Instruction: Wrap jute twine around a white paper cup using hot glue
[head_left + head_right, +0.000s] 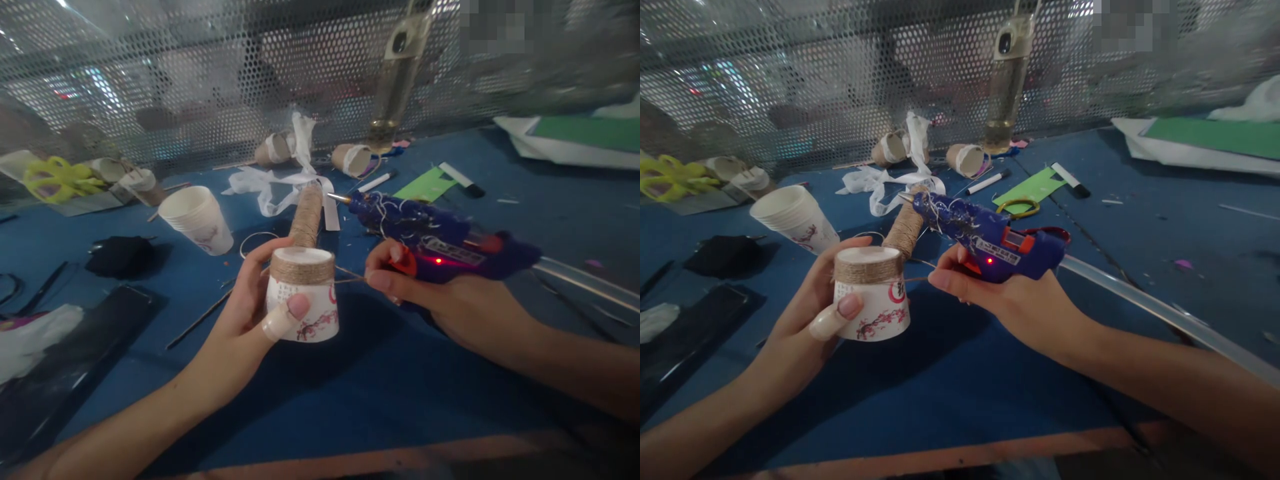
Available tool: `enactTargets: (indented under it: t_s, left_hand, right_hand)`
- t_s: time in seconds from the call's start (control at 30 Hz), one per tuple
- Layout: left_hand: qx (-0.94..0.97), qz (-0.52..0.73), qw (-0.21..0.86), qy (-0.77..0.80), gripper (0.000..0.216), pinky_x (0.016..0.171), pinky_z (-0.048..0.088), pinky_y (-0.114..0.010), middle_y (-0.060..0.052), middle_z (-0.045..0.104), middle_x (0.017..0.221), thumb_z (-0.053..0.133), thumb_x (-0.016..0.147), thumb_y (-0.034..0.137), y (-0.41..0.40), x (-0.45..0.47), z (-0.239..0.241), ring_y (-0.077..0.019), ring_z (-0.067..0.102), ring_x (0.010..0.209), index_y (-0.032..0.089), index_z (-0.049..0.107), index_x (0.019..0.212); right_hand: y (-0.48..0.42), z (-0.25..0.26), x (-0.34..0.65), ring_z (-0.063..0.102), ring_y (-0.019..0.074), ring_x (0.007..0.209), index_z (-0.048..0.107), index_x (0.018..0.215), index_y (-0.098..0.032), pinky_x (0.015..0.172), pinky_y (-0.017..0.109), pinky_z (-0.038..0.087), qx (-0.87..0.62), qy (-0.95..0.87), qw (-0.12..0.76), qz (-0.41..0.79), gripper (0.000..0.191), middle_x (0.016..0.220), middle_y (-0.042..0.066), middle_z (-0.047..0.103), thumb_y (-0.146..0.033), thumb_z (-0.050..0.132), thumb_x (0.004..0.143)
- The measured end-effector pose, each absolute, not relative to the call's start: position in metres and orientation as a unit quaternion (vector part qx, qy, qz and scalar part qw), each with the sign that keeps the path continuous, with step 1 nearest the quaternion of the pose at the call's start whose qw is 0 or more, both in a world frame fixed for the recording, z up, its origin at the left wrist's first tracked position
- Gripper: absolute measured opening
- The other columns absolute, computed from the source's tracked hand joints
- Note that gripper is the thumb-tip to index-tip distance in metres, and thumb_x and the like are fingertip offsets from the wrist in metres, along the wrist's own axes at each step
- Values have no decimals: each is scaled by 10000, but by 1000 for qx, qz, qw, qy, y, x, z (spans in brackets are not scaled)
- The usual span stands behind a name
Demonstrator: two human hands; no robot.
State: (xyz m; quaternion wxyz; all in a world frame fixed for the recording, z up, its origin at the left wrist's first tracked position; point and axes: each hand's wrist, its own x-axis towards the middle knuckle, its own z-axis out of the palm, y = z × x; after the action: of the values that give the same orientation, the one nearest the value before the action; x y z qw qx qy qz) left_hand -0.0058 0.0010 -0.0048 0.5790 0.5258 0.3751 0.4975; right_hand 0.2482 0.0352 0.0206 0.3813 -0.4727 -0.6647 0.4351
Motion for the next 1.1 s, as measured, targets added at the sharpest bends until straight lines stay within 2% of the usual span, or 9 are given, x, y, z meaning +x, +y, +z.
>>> enactTargets:
  t_s: [0.13,0.27,0.47,0.63,0.83,0.93,1.1]
  left_hand:
    - [522,495,579,383,459,905,674,-260,-13,788,1312,826,997,342,0,-6,-5,-212,774,1137,404,680,1428]
    - [517,492,589,379,468,892,684,-270,-23,775,1339,824,995,344,-1,-7,-7,-232,778,1155,409,679,1436]
    - [514,487,607,361,427,914,679,-263,-3,782,1319,805,1014,338,-1,-6,-6,-205,766,1138,435,702,1417]
    - [514,482,616,350,429,928,668,-245,13,795,1305,811,1011,329,-1,-4,-5,-195,763,1152,441,712,1413]
    - [517,481,625,332,435,929,653,-206,31,804,1284,821,1009,321,-1,-4,-5,-161,766,1126,444,717,1414]
    - [511,475,636,330,425,927,648,-194,39,811,1271,807,1023,306,0,-4,-5,-148,774,1116,448,714,1412]
    - [519,466,637,328,428,940,641,-193,43,795,1324,780,1043,316,0,-4,-5,-148,766,1134,461,694,1437]
  right_hand:
    - [36,16,250,591,173,635,652,742,-308,726,328,593,-465,-672,386,428,463,684,-40,594,-718,824,870]
    - [37,20,250,593,177,614,648,711,-307,697,335,595,-484,-670,365,429,513,648,-37,579,-772,842,806]
    - [35,23,249,624,169,647,647,721,-280,731,339,616,-490,-652,372,443,518,737,-27,656,-747,859,789]
    - [36,21,250,628,177,632,650,713,-297,717,329,636,-497,-655,363,438,508,692,-26,626,-757,855,783]
    - [37,22,247,609,159,617,670,712,-293,681,300,647,-489,-641,375,457,430,657,-41,574,-654,898,771]
    - [37,22,244,590,141,616,669,690,-282,674,278,636,-486,-620,386,480,459,663,-47,575,-651,940,713]
    - [36,21,243,594,136,610,681,707,-280,658,277,599,-488,-628,383,469,478,659,-48,592,-687,930,719]
